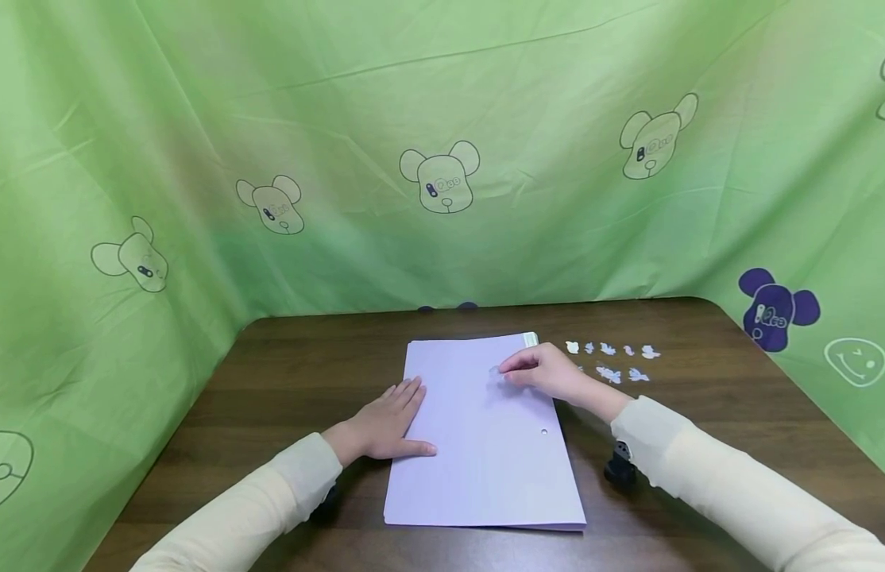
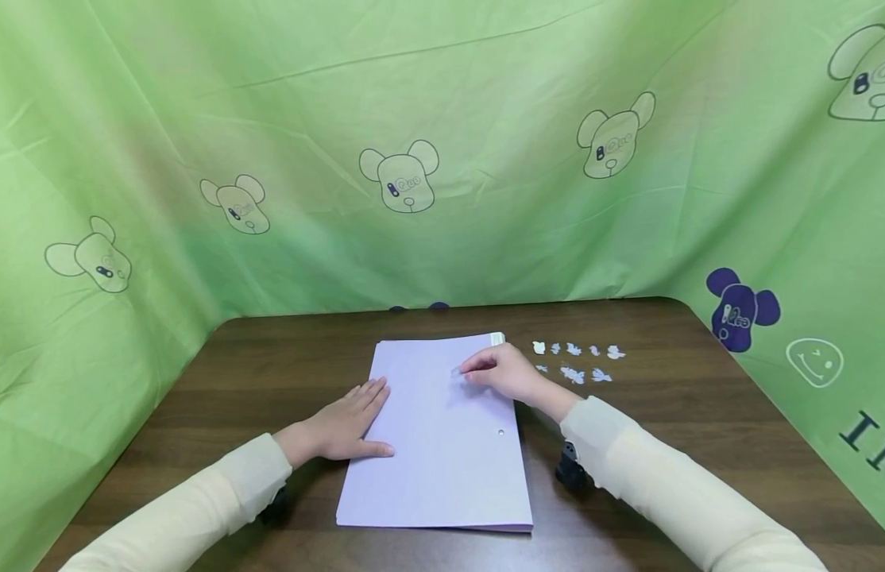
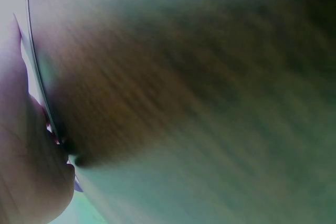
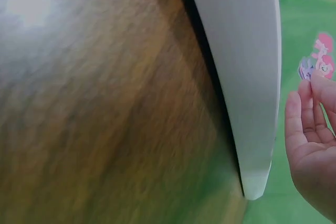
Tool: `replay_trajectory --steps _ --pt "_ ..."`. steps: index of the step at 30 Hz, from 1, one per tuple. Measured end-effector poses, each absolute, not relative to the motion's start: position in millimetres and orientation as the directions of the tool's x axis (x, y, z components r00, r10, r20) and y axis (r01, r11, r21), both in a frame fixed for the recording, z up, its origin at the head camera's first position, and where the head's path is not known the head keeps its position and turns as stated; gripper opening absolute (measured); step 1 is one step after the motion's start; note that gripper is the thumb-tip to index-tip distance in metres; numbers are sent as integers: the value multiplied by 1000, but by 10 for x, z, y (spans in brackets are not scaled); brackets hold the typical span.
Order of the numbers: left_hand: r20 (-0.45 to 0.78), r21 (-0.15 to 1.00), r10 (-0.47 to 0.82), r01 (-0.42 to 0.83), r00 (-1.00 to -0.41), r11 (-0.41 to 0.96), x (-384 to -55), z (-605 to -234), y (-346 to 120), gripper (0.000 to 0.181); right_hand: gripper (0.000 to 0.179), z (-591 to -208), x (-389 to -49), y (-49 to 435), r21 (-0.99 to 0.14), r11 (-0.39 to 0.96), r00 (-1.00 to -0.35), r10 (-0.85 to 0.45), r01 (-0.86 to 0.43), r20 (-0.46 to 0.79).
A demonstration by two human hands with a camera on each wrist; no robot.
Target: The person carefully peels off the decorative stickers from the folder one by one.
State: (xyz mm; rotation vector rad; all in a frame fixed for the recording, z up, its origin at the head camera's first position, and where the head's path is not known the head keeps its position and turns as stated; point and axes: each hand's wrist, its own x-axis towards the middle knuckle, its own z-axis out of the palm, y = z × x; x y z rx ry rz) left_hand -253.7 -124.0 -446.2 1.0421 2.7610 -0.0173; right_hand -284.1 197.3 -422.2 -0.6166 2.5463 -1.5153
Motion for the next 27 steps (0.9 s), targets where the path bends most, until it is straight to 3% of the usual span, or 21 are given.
replay_trajectory --steps 5,27 --pt "-174 54 655 657 -735 752 -2538 -4467 -1238 105 22 -4198 -2795 2067 -856 444 -924 -370 -266 95" --pt "-174 58 648 649 -742 759 -2516 -4475 -1228 105 37 -4204 -2689 2551 -932 314 -934 -352 -180 62"
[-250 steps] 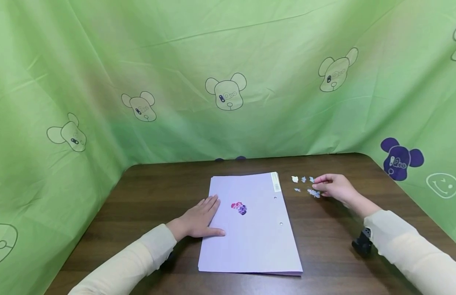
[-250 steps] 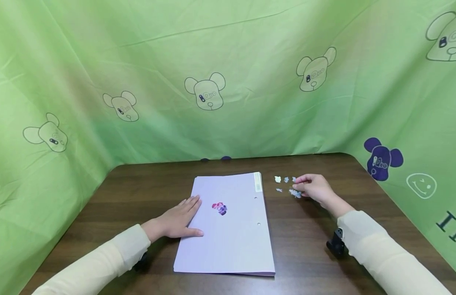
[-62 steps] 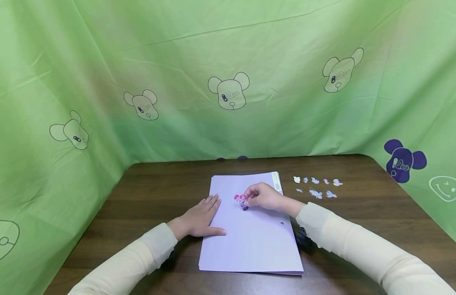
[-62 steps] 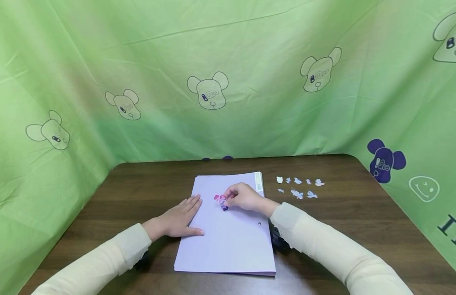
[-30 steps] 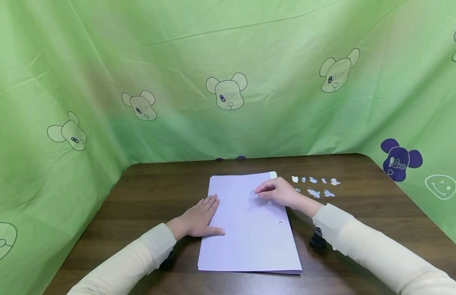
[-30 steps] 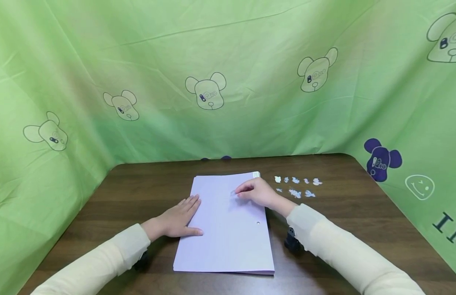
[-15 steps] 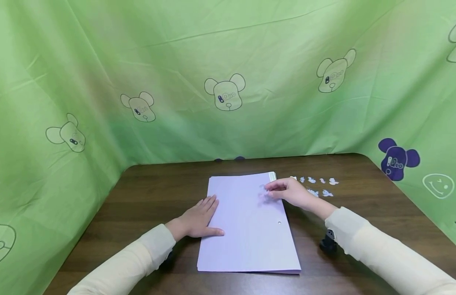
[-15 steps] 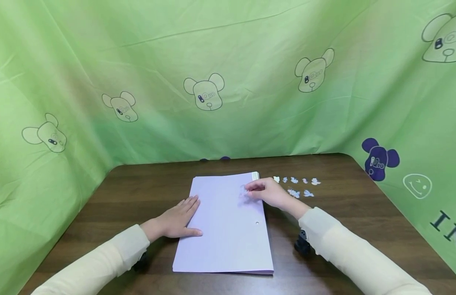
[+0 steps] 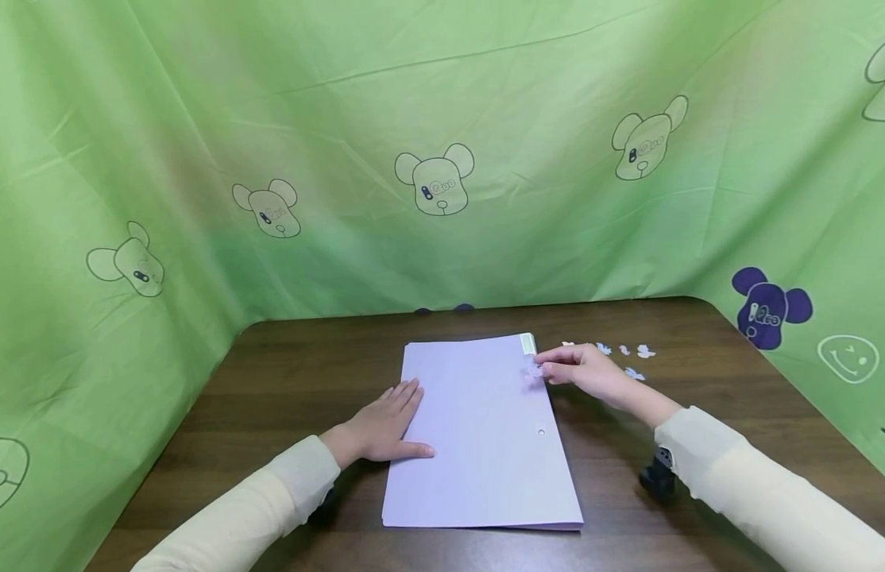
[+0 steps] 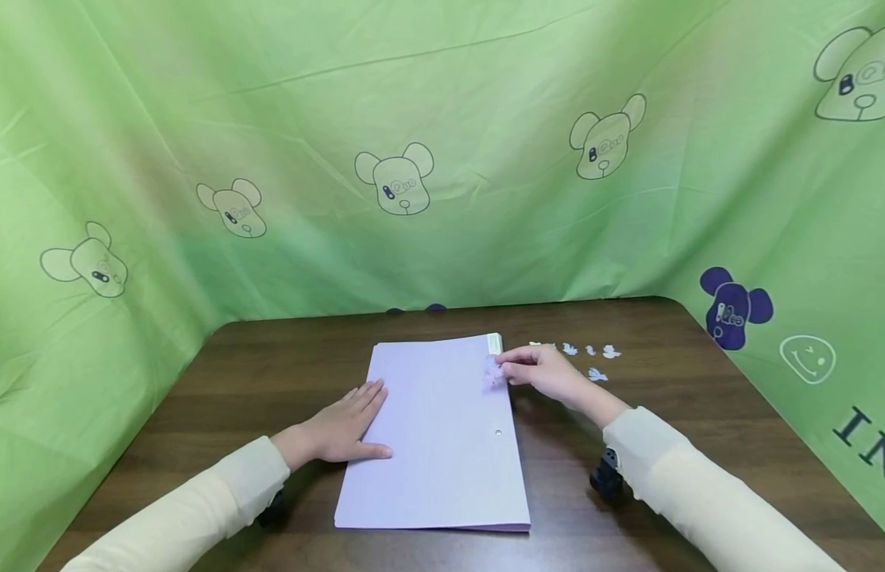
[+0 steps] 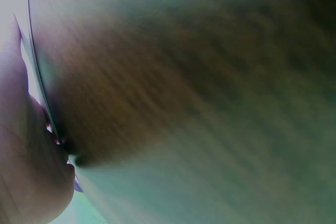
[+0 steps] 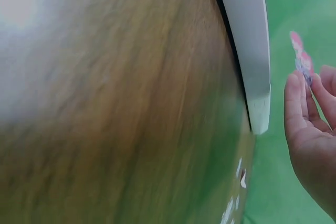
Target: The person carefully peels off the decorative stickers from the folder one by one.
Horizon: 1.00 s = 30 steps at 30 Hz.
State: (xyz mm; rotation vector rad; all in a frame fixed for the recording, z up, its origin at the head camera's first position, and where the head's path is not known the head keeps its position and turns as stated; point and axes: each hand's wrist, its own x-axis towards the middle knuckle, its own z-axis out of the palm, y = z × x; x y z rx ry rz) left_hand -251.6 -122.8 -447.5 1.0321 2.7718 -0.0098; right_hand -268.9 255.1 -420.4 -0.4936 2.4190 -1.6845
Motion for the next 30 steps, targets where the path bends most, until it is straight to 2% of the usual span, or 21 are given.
replay_trajectory --steps 7,12,30 --pt "-170 67 652 651 -739 756 -2523 -4468 -1228 104 35 -4199 -2635 2707 -926 344 -967 -246 -155 70" --pt "-175 57 645 647 -743 761 -2525 -4467 -1228 104 34 -4210 -2618 2834 -938 319 -981 -179 -135 80" --pt "-174 63 652 652 -738 756 -2506 -4467 -1226 105 38 -4235 -2519 3376 -940 311 -989 -79 -142 123"
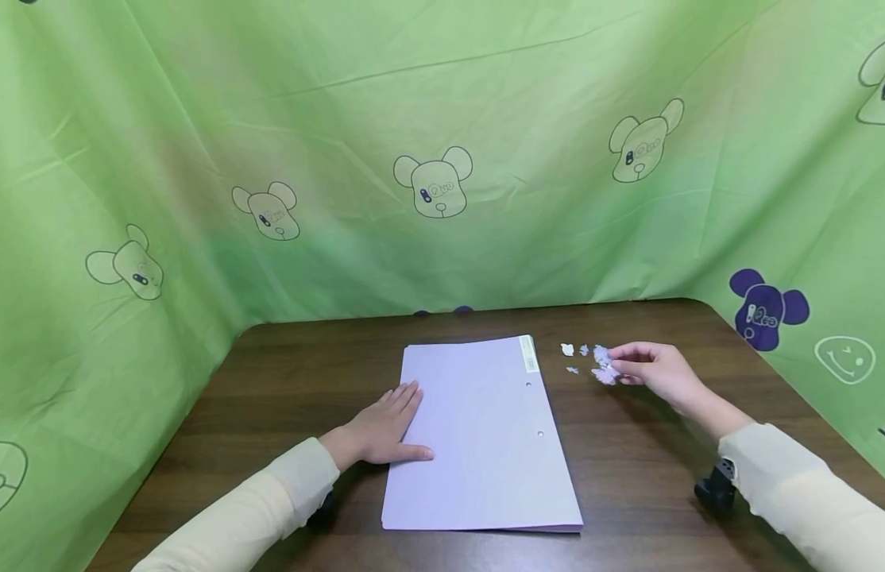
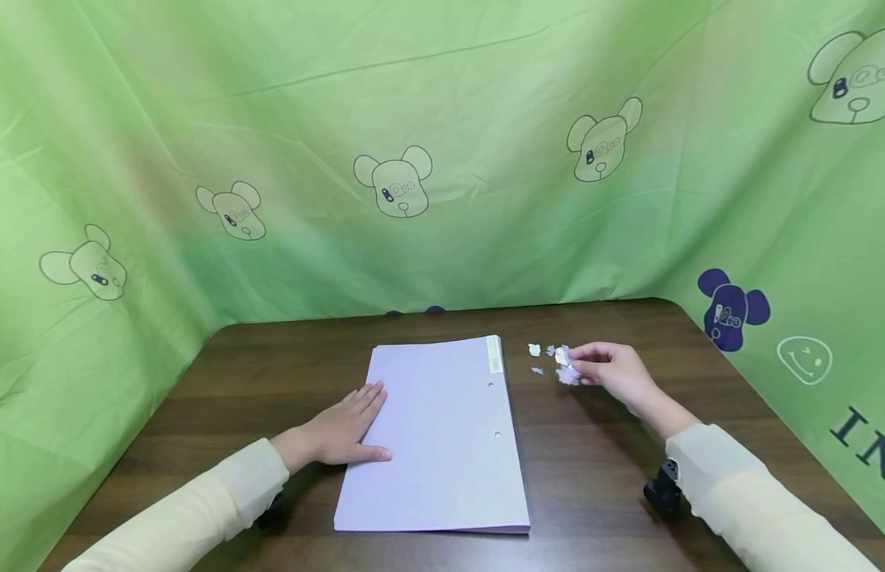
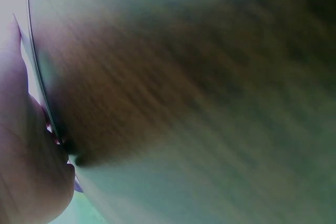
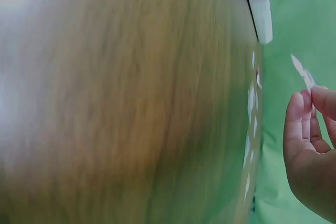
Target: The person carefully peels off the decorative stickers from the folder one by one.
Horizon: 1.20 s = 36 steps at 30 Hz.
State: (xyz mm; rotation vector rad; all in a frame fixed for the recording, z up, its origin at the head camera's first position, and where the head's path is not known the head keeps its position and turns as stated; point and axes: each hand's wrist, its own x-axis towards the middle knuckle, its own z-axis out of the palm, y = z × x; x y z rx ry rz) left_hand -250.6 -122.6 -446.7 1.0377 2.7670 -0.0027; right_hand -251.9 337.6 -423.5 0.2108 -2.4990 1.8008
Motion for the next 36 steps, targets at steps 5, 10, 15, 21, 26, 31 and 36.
replay_trajectory --steps 5,10,15,21,26,31,36 --pt "-174 61 651 652 -739 756 -2500 -4463 -1224 105 35 -4224 -2501 3528 -938 322 -992 -41 -128 121" --pt "-174 59 649 650 -740 757 -2502 -4461 -1222 105 33 -4255 -2500 3705 -940 325 -994 -11 -106 109" --pt "-178 63 646 647 -742 760 -2501 -4462 -1224 105 34 -4317 -2512 3875 -931 360 -997 11 -61 70" --pt "-175 69 650 649 -740 758 -2495 -4450 -1226 105 36 -4361 -2516 4019 -917 397 -1000 14 -21 28" --pt "-176 69 652 651 -738 756 -2494 -4441 -1231 104 38 -4363 -2516 4078 -893 450 -1000 14 -2 9" --pt "-173 68 652 652 -738 755 -2499 -4441 -1234 104 38 -4362 -2513 4132 -844 537 -999 35 11 9" --pt "-173 74 654 652 -737 755 -2502 -4447 -1239 105 37 -4348 -2499 4153 -812 584 -999 43 24 1"
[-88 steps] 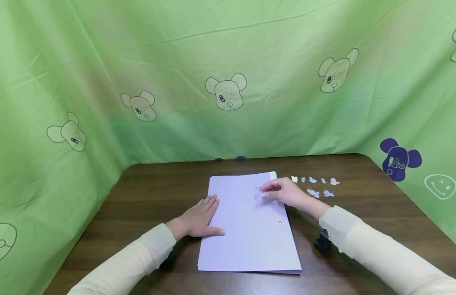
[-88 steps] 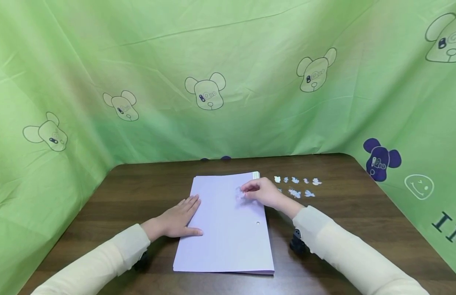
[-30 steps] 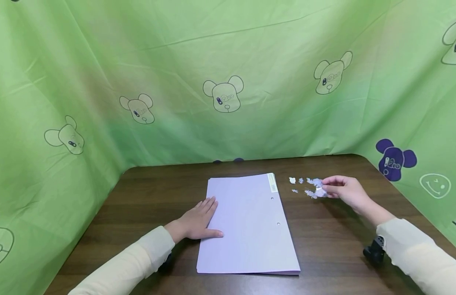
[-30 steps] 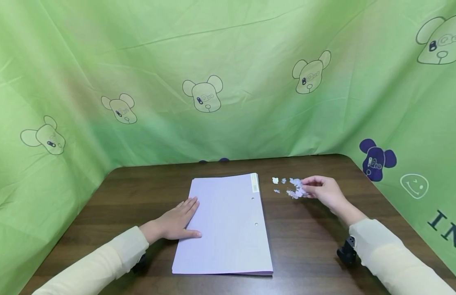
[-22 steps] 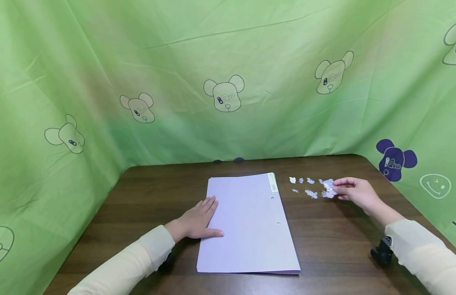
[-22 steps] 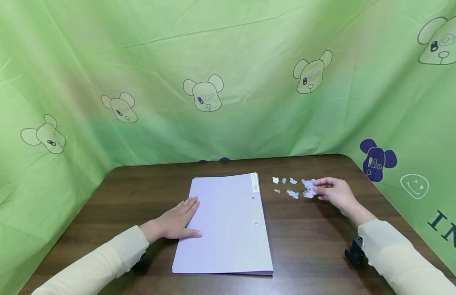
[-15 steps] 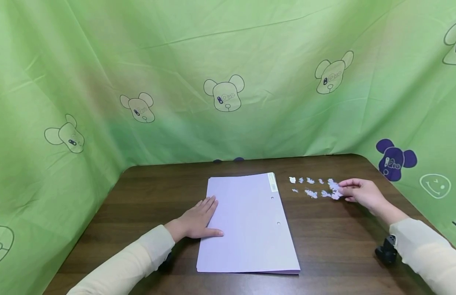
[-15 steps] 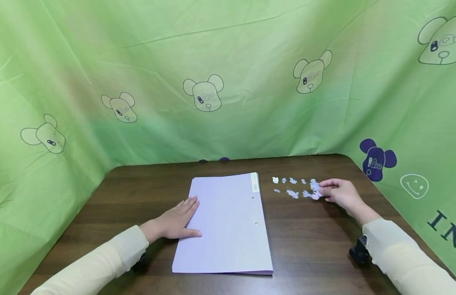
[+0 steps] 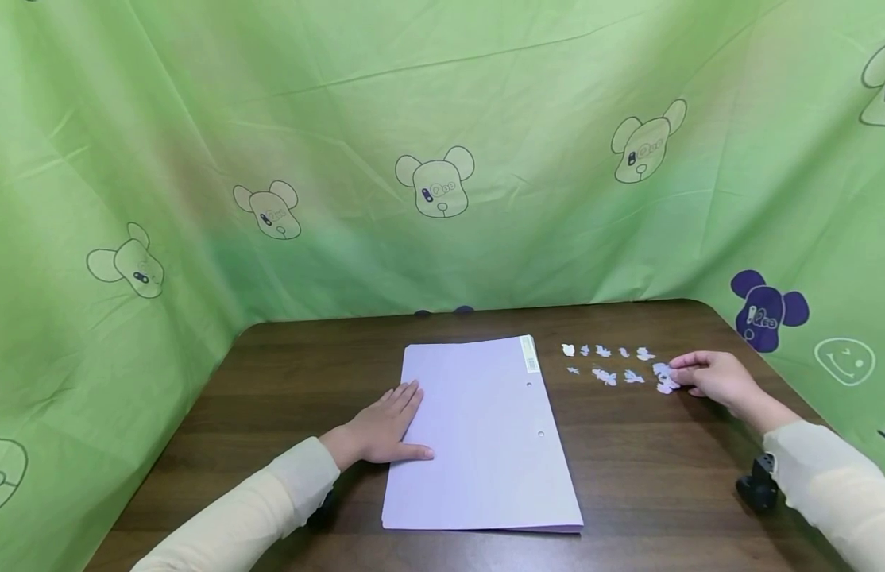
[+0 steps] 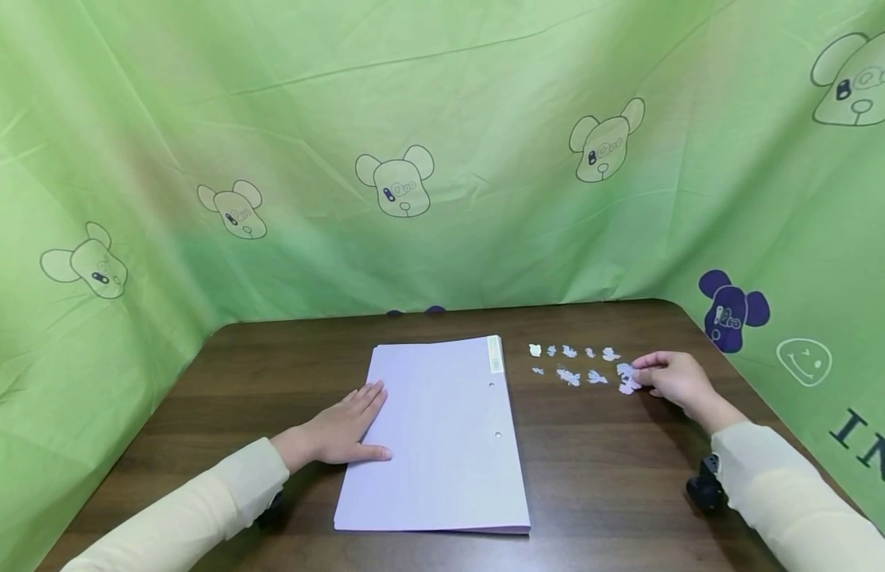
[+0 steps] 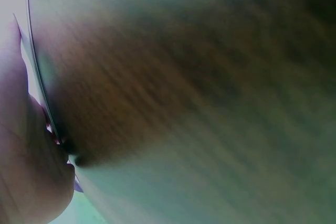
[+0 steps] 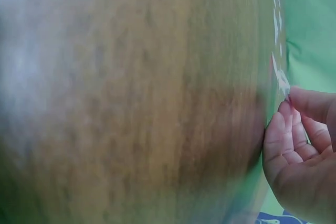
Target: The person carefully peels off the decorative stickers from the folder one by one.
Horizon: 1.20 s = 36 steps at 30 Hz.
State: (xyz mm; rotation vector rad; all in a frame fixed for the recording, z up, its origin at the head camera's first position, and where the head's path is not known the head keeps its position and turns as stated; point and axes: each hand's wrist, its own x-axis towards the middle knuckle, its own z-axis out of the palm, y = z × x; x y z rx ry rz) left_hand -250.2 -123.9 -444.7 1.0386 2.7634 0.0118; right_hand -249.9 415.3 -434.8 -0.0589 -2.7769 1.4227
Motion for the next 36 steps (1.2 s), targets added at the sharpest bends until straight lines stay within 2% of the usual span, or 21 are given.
replay_trajectory --steps 15,28,36 --pt "-181 77 652 650 -736 756 -2496 -4445 -1245 105 37 -4361 -2549 4168 -750 661 -999 41 37 -13" --pt "-173 70 653 652 -737 755 -2529 -4479 -1246 106 31 -4390 -2577 4172 -645 764 -999 30 -4 41" --pt "-175 73 654 653 -736 754 -2517 -4466 -1245 105 31 -4380 -2564 4170 -638 770 -999 27 -1 33"
